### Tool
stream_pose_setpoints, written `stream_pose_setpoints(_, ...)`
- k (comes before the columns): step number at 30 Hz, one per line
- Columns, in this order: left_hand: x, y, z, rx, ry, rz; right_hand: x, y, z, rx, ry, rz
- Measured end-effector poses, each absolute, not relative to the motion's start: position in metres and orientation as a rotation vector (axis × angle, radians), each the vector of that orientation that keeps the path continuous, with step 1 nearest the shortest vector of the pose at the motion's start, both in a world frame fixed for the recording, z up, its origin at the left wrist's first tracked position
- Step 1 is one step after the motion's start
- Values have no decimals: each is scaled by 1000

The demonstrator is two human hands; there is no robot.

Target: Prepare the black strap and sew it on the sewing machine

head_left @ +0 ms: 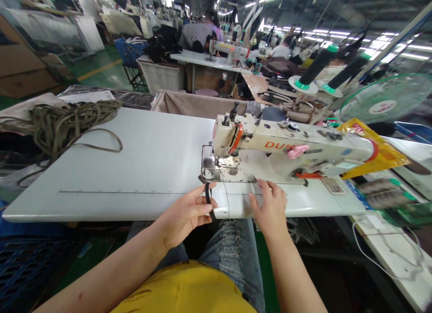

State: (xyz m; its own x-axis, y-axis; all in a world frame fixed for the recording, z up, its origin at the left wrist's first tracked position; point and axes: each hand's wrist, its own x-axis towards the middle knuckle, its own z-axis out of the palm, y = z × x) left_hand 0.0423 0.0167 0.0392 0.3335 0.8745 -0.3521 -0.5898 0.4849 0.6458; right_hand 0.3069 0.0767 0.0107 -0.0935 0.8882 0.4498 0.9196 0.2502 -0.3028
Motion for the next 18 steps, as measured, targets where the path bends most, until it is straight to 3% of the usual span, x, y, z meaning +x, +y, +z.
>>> stream_pose_setpoints(8, 54, 21, 24, 374, 703, 1004, 255, 19, 39, -700, -2466, 71)
stream_pose_setpoints(12, 58, 22, 28, 360, 683, 976, 254, 18, 48, -654, -2286, 289)
stream_pose_setpoints(18, 65, 26, 28, 362, 688, 1259, 255, 13, 60, -628, -2212, 723)
